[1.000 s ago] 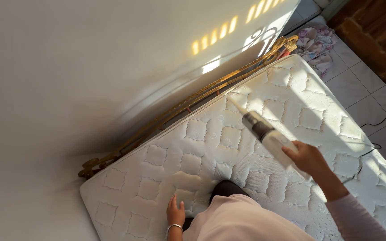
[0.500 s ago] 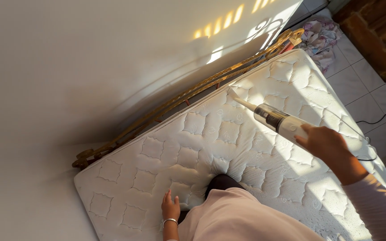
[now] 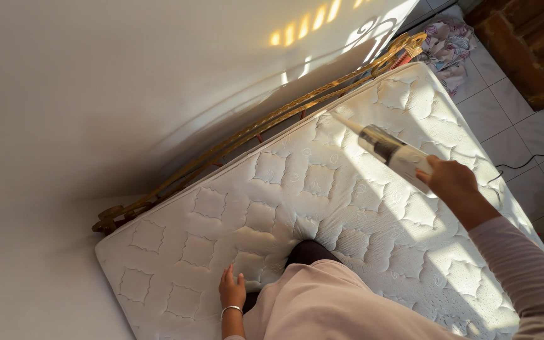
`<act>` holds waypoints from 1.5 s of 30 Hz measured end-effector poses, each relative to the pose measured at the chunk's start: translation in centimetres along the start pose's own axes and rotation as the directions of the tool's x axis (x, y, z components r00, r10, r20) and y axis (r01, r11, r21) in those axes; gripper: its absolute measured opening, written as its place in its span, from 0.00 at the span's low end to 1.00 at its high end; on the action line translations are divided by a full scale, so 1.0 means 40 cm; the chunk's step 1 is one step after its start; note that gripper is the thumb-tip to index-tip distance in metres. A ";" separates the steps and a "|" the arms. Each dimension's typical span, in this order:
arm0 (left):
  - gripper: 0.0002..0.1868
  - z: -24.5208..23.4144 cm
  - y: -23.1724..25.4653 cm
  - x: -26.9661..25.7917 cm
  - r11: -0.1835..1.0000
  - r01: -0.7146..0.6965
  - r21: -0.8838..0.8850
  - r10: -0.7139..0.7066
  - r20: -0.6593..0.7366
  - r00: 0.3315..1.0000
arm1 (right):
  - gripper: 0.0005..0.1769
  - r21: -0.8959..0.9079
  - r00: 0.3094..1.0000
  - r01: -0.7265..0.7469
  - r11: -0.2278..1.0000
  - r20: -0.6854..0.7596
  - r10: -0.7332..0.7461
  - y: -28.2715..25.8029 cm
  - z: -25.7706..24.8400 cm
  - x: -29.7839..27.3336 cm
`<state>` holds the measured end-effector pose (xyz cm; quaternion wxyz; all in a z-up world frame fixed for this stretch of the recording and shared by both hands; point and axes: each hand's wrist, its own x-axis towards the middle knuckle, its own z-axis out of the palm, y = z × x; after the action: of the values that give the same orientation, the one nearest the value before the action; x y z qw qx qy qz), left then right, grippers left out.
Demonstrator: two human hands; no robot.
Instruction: Vacuuming a mattress with a handheld vacuum cleaner.
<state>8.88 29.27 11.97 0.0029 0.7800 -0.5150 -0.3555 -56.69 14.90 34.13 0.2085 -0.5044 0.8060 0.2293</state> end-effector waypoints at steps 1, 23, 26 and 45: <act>0.29 -0.002 -0.004 -0.005 1.000 0.019 0.008 -0.019 0.004 1.000 | 0.29 0.000 0.999 -0.038 0.999 0.001 0.038 0.028 0.011 -0.006; 0.29 0.030 -0.007 -0.002 0.994 0.105 0.009 -0.106 0.037 0.994 | 0.33 -0.033 0.984 -0.143 0.989 0.099 0.146 -0.022 -0.183 -0.137; 0.29 0.065 -0.013 0.003 0.998 0.065 -0.009 -0.064 0.016 0.998 | 0.33 -0.005 0.984 -0.155 0.988 0.090 0.155 -0.017 -0.172 -0.168; 0.28 0.096 -0.102 -0.059 0.973 0.111 -0.202 -0.152 -0.199 0.968 | 0.28 0.806 0.896 -0.402 0.434 0.443 0.007 -0.171 0.063 -0.025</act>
<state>9.48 34.47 8.89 0.1086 0.8424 -0.4224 -0.3164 -49.79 14.44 31.58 0.5584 -0.1647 0.8062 -0.1055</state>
